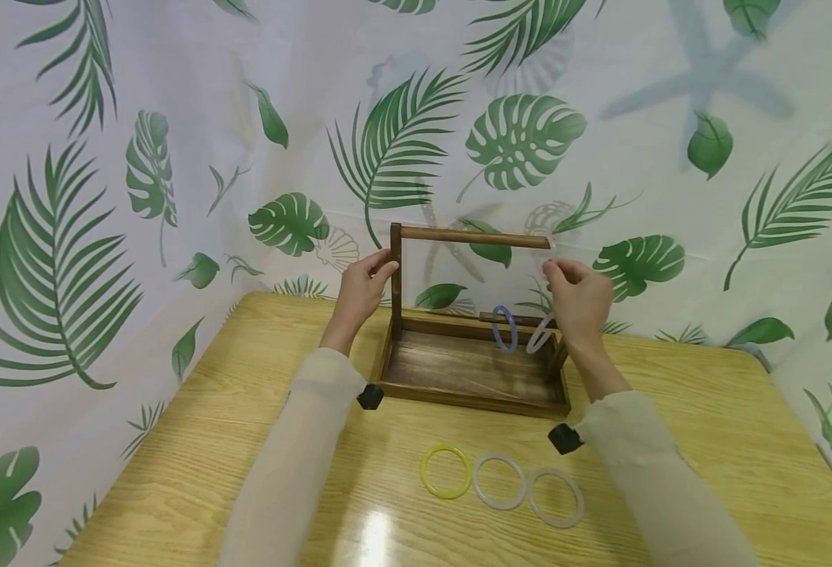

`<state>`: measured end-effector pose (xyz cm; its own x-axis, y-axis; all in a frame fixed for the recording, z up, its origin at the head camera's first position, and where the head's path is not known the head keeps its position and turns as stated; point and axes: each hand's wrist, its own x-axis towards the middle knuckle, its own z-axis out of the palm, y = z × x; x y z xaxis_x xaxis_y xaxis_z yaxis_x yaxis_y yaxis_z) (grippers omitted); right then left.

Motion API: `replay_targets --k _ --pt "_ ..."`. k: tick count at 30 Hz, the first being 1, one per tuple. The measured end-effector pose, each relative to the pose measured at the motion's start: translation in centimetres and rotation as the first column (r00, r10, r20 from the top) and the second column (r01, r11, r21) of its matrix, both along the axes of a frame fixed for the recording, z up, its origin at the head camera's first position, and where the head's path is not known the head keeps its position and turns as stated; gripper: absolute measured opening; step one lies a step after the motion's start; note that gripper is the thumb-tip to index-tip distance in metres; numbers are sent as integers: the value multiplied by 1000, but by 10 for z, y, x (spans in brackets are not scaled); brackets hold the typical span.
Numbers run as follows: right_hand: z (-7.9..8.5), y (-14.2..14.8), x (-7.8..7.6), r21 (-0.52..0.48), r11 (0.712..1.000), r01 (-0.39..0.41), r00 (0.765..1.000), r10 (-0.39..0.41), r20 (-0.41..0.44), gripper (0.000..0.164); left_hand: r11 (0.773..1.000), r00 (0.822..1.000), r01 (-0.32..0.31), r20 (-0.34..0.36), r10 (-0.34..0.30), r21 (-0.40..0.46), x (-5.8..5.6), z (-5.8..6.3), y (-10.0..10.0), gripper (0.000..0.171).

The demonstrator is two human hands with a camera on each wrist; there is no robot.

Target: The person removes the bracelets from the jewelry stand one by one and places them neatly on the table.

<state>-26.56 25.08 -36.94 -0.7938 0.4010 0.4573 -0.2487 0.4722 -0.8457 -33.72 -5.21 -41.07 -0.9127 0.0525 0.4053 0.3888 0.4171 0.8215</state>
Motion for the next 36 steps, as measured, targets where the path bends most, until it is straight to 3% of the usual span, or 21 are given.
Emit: replay_targets --k 7,16,36 --pt "-1 8 1 15 1000 -5 999 6 -34 20 1000 1000 0 4 0 3 1 1 1 39" --pt "-2 18 2 47 997 54 998 -52 -39 21 1000 1000 2 11 -2 8 2 2 1 40" --pt "2 47 27 75 992 98 995 -96 -30 25 1000 1000 -2 25 2 13 2 2 0 40"
